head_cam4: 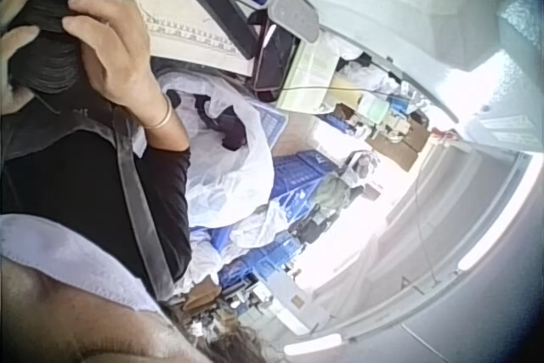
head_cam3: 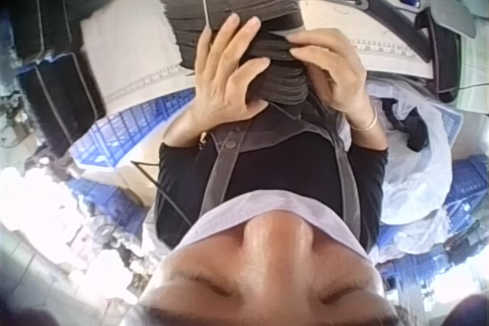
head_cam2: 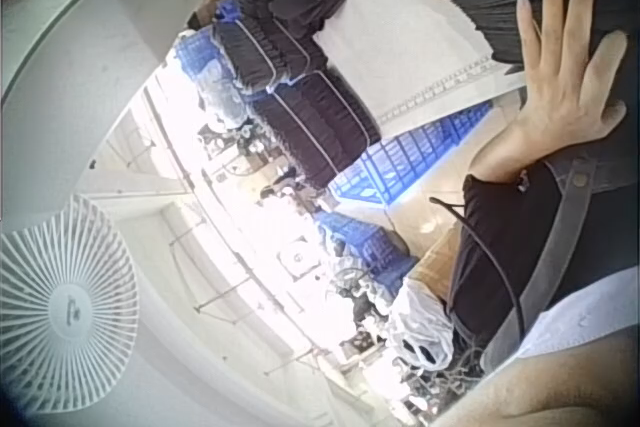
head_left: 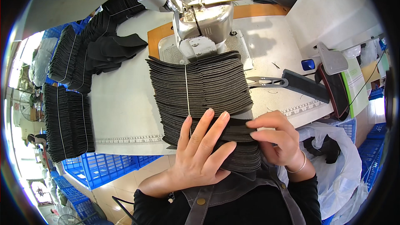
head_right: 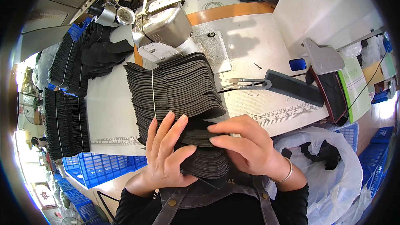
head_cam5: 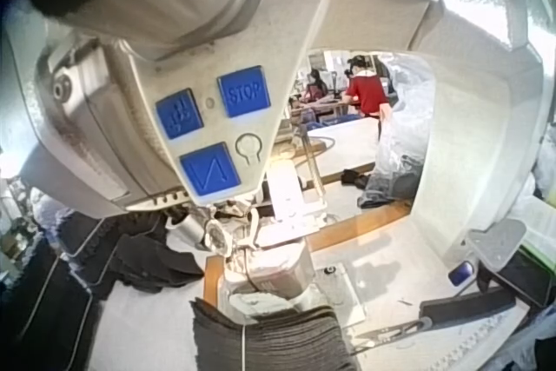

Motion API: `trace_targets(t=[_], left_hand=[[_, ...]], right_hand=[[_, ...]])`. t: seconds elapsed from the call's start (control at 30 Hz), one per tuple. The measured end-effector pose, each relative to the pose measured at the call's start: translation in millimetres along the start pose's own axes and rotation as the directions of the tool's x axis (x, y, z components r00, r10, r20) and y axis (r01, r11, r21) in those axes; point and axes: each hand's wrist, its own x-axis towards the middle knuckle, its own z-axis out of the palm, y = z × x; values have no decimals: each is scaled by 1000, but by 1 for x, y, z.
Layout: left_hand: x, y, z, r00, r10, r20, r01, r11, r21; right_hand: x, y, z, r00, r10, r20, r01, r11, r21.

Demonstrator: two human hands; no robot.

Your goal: Organizing stacks of shoe upper components and stitching them using a sewing machine.

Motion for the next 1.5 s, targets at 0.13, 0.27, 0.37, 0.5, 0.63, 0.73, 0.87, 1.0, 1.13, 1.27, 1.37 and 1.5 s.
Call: trace_targets(t=[0.13, 0.27, 0.37, 0.5, 0.63, 0.73, 0.87, 1.0, 1.13, 1.27, 1.37, 1.5], left_hand=[[1, -4, -2, 998, 51, -30, -52, 998, -32], [12, 3, -21, 982, -28, 186, 18, 998, 56], [16, -5, -25, 974, -2, 228, -14, 998, 68], [12, -12, -18, 981, 64, 184, -82, 993, 88], [11, -9, -17, 986, 40, 161, -51, 996, 68], [16, -8, -19, 986, -31, 163, 24, 999, 46], [18, -9, -19, 977, 5, 211, -11, 1000, 26], [17, -9, -19, 979, -6, 203, 6, 1000, 4], [18, -9, -20, 977, -14, 211, 15, 1000, -3], [19, -9, -20, 975, -16, 222, 19, 1000, -13], [19, -10, -20, 976, -12, 219, 16, 1000, -16], [19, -10, -20, 977, -10, 214, 16, 1000, -26]], right_hand=[[7, -1, -3, 996, 83, 37, -88, 984, 154], [9, 0, -8, 994, 62, 93, -75, 988, 134], [9, -1, -8, 993, 80, 87, -92, 985, 145], [9, 0, -10, 988, 88, 126, -107, 982, 156], [11, 3, -15, 971, 141, 191, -195, 933, 303], [14, 0, -15, 977, 202, 69, -210, 965, 154], [16, 8, -4, 994, -32, -106, -6, 942, -336], [21, 6, 0, 998, -48, -31, 33, 927, -374], [17, 7, 2, 998, -52, -29, 37, 926, -376], [15, 7, 4, 996, -71, -50, 46, 919, -391], [13, 8, 5, 994, -88, -58, 61, 932, -358], [18, 7, 5, 995, -87, -44, 71, 954, -290]])
